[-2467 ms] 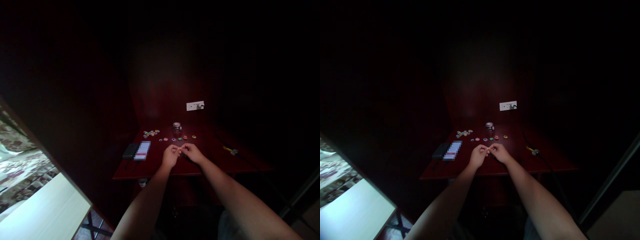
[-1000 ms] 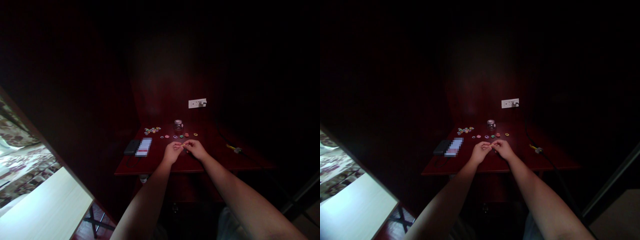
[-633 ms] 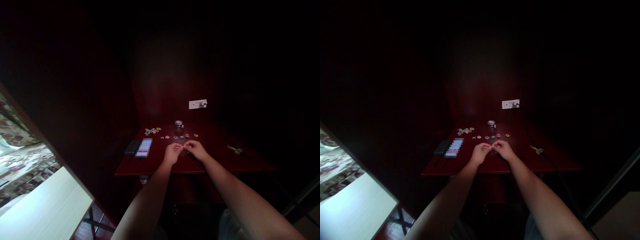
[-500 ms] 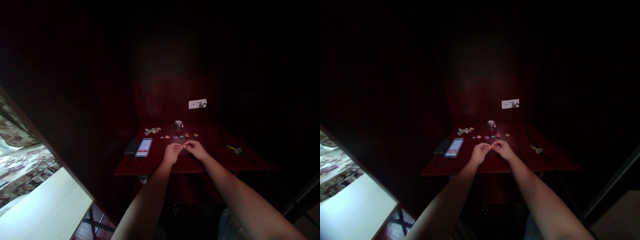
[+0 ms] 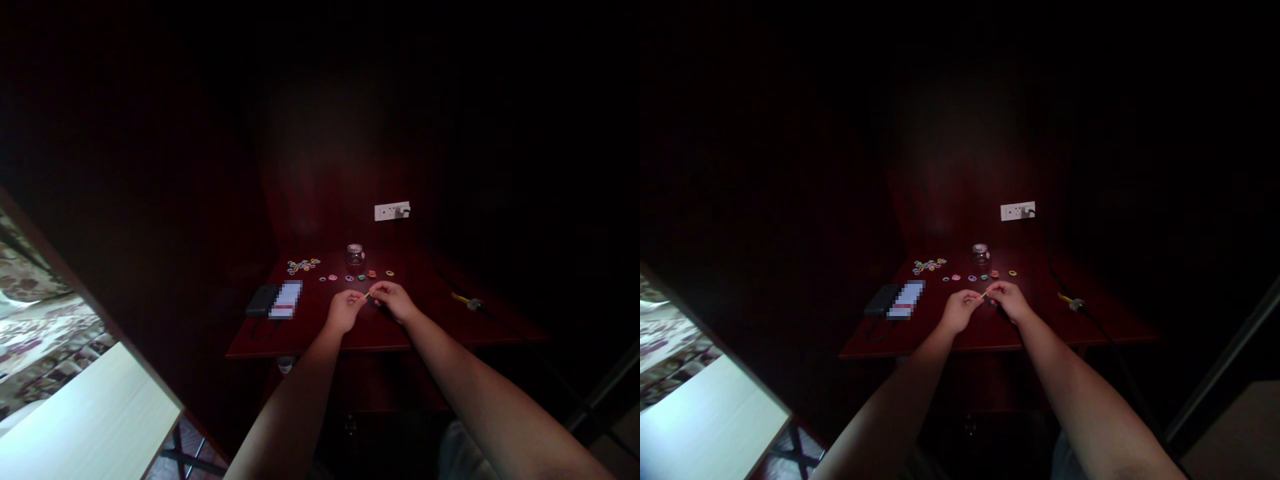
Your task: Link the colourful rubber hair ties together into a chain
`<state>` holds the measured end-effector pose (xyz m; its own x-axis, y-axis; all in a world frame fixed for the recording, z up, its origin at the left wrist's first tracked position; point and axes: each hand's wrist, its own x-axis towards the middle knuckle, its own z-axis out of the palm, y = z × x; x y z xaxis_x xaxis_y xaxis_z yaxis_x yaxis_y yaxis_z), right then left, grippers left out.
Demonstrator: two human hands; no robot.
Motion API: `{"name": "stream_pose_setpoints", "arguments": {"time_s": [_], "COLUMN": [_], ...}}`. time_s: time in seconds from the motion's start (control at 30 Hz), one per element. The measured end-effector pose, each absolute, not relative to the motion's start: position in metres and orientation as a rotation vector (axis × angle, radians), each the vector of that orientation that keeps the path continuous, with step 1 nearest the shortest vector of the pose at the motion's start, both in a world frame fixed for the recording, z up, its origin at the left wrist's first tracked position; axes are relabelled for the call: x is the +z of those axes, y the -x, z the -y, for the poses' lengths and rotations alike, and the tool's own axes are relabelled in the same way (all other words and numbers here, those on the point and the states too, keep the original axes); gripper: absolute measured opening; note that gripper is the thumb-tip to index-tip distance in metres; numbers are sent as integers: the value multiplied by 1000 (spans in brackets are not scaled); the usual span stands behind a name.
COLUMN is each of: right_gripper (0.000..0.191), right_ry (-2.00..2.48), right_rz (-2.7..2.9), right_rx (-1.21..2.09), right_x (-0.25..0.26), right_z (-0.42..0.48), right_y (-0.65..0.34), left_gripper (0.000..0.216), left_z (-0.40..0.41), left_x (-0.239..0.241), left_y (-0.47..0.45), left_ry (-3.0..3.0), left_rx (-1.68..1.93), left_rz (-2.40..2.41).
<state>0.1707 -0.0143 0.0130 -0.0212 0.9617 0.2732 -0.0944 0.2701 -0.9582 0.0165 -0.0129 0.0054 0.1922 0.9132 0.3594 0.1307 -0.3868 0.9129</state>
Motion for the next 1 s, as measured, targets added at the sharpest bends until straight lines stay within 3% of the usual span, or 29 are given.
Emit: {"name": "stream_pose_setpoints", "arguments": {"time_s": [1.0], "right_gripper": [21], "right_ry": [981], "right_rz": [1530], "right_rx": [968], "right_x": [8], "right_z": [14], "right_y": [-171], "left_gripper": [16], "left_z": [9], "left_x": [-1], "left_y": [-14], "left_ry": [-1678], "left_rx": [1322], "left_rz": [-996]}}
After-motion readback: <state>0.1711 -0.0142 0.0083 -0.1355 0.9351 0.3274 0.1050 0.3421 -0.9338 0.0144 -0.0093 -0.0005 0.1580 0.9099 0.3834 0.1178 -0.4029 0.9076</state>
